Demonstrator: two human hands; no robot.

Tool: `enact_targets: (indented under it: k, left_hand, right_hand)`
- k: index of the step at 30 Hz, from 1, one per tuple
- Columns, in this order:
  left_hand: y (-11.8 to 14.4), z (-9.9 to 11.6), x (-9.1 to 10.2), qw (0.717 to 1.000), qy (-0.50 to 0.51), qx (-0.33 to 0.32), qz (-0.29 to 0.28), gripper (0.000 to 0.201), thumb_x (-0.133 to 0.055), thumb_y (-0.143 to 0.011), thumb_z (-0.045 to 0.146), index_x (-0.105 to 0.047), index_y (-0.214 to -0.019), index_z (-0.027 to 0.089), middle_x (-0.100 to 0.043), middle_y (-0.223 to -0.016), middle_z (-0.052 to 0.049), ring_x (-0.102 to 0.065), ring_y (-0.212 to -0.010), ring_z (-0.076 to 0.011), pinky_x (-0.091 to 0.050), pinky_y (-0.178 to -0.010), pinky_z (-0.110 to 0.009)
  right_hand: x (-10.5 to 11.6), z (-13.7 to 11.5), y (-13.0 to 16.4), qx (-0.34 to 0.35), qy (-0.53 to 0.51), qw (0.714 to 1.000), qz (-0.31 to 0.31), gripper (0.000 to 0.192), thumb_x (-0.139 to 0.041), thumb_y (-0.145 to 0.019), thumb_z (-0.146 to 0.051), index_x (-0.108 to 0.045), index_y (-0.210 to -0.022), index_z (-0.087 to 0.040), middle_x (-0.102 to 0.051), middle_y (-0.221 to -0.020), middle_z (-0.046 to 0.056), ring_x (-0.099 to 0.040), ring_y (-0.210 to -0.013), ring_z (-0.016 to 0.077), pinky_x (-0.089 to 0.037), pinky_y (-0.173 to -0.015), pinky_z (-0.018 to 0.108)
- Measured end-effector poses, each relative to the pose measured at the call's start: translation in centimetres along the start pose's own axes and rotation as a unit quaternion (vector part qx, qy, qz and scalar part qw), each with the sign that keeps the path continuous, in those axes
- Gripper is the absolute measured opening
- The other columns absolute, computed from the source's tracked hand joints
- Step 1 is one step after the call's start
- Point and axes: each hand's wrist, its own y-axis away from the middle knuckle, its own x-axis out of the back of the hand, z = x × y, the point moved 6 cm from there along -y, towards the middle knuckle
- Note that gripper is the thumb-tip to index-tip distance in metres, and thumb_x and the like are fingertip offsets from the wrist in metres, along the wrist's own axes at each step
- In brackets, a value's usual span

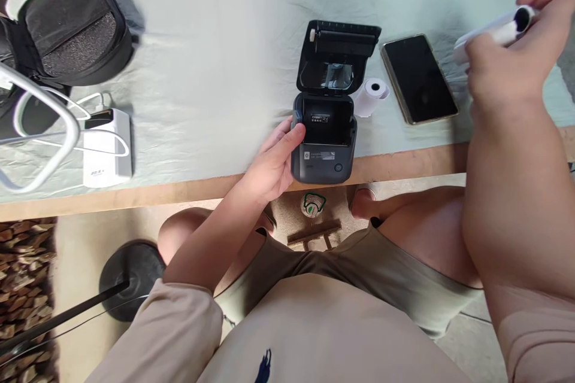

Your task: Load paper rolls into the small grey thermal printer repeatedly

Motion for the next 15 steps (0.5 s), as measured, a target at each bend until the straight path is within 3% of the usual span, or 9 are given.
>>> enact_targets:
  k: [4, 7, 9, 11, 13, 15]
  left_hand:
    - [0.0, -0.1, 0.0, 1.0, -0.006, 0.009, 0.002, 0.049, -0.101, -0.095, 0.06, -0.082, -0.119, 0.022, -0.09, -0.112, -0.006, -0.092, -0.113, -0.0295, -0.075, -0.095, -0.036]
    - [0.0, -0.2, 0.0, 1.0, -0.01, 0.015, 0.011, 0.047, -0.101, -0.096, 0.059, -0.081, -0.118, 0.022, -0.089, -0.11, -0.006, -0.092, -0.117, -0.032, -0.075, -0.101, -0.039]
    - [0.0, -0.1, 0.0, 1.0, -0.011, 0.012, 0.015, 0.046, -0.1, -0.096, 0.058, -0.081, -0.116, 0.022, -0.088, -0.106, -0.005, -0.092, -0.115, -0.0312, -0.075, -0.1, -0.039]
    - [0.0, -0.1, 0.0, 1.0, -0.011, 0.006, 0.014, 0.043, -0.099, -0.097, 0.056, -0.082, -0.116, 0.022, -0.087, -0.104, -0.003, -0.092, -0.112, -0.0294, -0.075, -0.095, -0.036]
    - [0.0, 0.0, 0.0, 1.0, -0.011, -0.001, 0.009, 0.038, -0.097, -0.1, 0.054, -0.083, -0.116, 0.023, -0.087, -0.103, -0.002, -0.092, -0.11, -0.0278, -0.074, -0.09, -0.033]
    - [0.0, 0.0, 0.0, 1.0, -0.009, -0.003, 0.004, 0.033, -0.093, -0.104, 0.051, -0.084, -0.117, 0.023, -0.089, -0.105, -0.003, -0.091, -0.111, -0.0277, -0.074, -0.091, -0.033]
  right_hand:
    - [-1.1, -1.7, 2.1, -0.107, -0.164, 0.979, -0.051, 0.049, -0.062, -0.078, -0.01, -0.062, -0.121, -0.035, -0.078, -0.141, 0.001, -0.079, -0.101, 0.0217, -0.048, -0.067, 0.034]
    - [-1.5, -0.6, 2.0, -0.174, -0.233, 0.952, -0.093, 0.036, -0.057, -0.083, -0.013, -0.072, -0.11, -0.03, -0.081, -0.127, 0.004, -0.081, -0.109, 0.0244, -0.057, -0.073, 0.039]
    - [-2.1, 0.4, 1.6, -0.23, -0.278, 0.916, -0.173, 0.027, -0.061, -0.085, -0.012, -0.077, -0.101, -0.027, -0.082, -0.125, 0.005, -0.081, -0.12, 0.0263, -0.062, -0.083, 0.042]
    - [-2.7, 0.5, 1.8, -0.261, -0.309, 0.877, -0.258, 0.036, -0.065, -0.083, -0.007, -0.082, -0.106, -0.029, -0.083, -0.126, 0.004, -0.081, -0.128, 0.0262, -0.065, -0.09, 0.043]
    - [-2.8, -1.1, 2.6, -0.22, -0.311, 0.877, -0.294, 0.05, -0.067, -0.08, -0.005, -0.081, -0.118, -0.035, -0.083, -0.123, 0.002, -0.082, -0.128, 0.0254, -0.067, -0.094, 0.043]
    - [-2.0, -4.6, 4.2, -0.108, -0.302, 0.91, -0.263, 0.06, -0.074, -0.078, -0.01, -0.074, -0.13, -0.041, -0.08, -0.122, 0.0, -0.082, -0.119, 0.0247, -0.069, -0.092, 0.042]
